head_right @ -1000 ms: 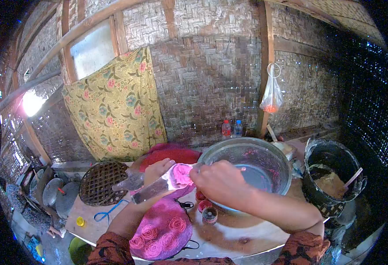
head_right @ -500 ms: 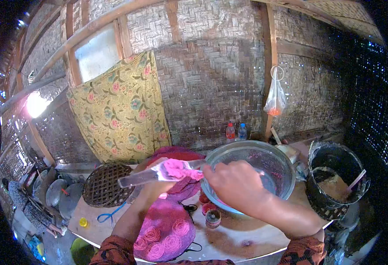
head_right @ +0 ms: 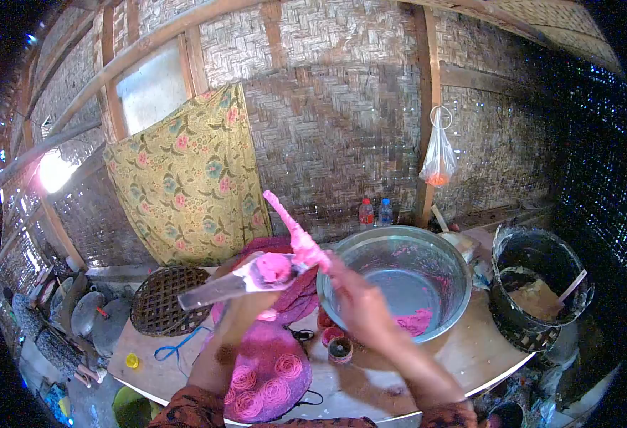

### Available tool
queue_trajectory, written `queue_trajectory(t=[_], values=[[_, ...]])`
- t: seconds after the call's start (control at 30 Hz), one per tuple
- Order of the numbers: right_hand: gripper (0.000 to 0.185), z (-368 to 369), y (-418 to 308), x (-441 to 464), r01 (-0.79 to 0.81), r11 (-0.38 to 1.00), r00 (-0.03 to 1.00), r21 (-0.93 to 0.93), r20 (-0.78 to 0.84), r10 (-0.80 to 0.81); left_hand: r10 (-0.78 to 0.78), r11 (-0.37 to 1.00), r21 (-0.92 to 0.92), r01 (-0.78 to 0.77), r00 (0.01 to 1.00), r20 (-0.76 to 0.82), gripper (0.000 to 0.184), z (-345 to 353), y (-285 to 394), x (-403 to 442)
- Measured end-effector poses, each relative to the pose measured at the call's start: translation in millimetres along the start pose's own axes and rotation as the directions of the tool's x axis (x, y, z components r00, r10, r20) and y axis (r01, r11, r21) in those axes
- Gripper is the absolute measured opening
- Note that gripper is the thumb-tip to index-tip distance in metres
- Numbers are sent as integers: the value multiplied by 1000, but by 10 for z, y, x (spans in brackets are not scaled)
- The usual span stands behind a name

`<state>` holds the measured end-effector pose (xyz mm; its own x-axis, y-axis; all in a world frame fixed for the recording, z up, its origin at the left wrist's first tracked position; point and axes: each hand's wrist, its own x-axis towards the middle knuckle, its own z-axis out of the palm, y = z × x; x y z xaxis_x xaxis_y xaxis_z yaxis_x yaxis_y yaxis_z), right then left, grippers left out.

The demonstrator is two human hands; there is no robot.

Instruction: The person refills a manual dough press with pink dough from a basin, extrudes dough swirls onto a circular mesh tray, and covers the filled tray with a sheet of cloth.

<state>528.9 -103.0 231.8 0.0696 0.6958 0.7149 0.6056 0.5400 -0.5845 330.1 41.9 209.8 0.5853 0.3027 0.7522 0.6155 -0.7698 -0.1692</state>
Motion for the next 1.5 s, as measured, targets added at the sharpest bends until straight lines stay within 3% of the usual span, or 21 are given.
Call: queue_trajectory(t=[0.1, 0.17, 0.37, 0.43, 0.47, 0.63, 0.7, 0.77, 0.83, 0.87, 0.9, 0.97, 1.03, 1.1, 1.13, 1.2, 1.23, 1.3, 1.43, 1.47, 1.5], values=[[37, 566, 132, -267, -172, 982, 984, 83, -39, 176, -210, 977, -43, 209, 977, -23, 9, -283, 312, 226], [37, 517, 123, -478, -217, 970, 974, 114, 97, 206, -310, 942, 139, 306, 951, 11, 12, -289, 235, 300], [36, 217, 303, -503, -397, 917, 886, 38, 277, 372, -161, 956, 229, 182, 981, -107, 41, 211, -325, -124], [36, 345, 319, -484, -260, 963, 957, 70, 153, 247, -320, 947, 10, 320, 947, -25, 42, -83, 4, 18], [37, 312, 168, -482, -390, 902, 909, 187, 237, 343, -283, 959, -46, 279, 947, -150, 42, 15, -30, -14], [38, 417, 191, -604, -441, 852, 870, 283, 369, 328, -327, 945, -25, 326, 944, -42, 41, 10, -13, -7], [37, 170, 233, -527, -305, 940, 918, 151, 311, 248, -291, 956, -48, 289, 956, -45, 43, -19, -77, -43], [37, -316, 258, -341, -363, 892, 899, -269, 152, 412, -327, 944, -77, 321, 941, -87, 40, -56, -219, -137], [32, -596, 665, -370, -232, 608, 836, -760, 163, 523, -245, 969, -37, 242, 949, -201, 40, -130, -340, -257], [29, -674, 864, -414, -100, 426, 755, -899, 210, 621, -325, 945, -79, 319, 942, -85, 36, -275, -331, -244], [29, -688, 1080, -492, -85, 430, 752, -899, 225, 620, -554, 777, -386, 497, 831, -44, 41, -166, -436, -395], [24, -652, 1398, -621, 129, 221, 716, -967, 245, 654, -474, 798, -536, 275, 836, -278, 35, -667, -365, -267], [29, -545, 846, -379, -21, 583, 825, -812, 315, 469, -700, 86, -916, 392, 678, 224, 28, -844, -590, -455], [43, -241, 606, -294, -125, 957, 858, -262, 455, 237, -626, -402, -912, -85, 752, 206, 14, -827, -545, -295], [54, -2, 484, -284, -165, 980, 860, 107, 501, 91, -594, -536, -831, -146, 765, 249, 11, -814, -437, -254], [80, 549, 353, -457, -665, 501, 665, 554, 744, 59, -521, -743, -631, -222, 784, 338, 10, -710, -253, -228], [96, 743, 221, -530, -829, 165, 544, 534, 839, 15, -499, -804, -540, -247, 775, 388, 10, -627, -176, -248], [101, 1050, -129, -618, -766, -362, 614, 531, 772, -166, -414, -886, -387, -255, 810, 414, 10, -427, -117, -375], [95, 1169, 15, -779, -693, -502, 662, 517, 732, -160, -542, -787, -598, -150, 631, 555, 16, -382, -75, -616], [92, 1109, 94, -779, -690, -521, 660, 503, 732, -168, -673, -586, -810, 15, 548, 497, 20, -298, -202, -806], [83, 873, -96, -669, -694, -332, 649, 639, 755, 97, -782, -335, -919, 207, 483, 394, 25, -230, -303, -1005]])
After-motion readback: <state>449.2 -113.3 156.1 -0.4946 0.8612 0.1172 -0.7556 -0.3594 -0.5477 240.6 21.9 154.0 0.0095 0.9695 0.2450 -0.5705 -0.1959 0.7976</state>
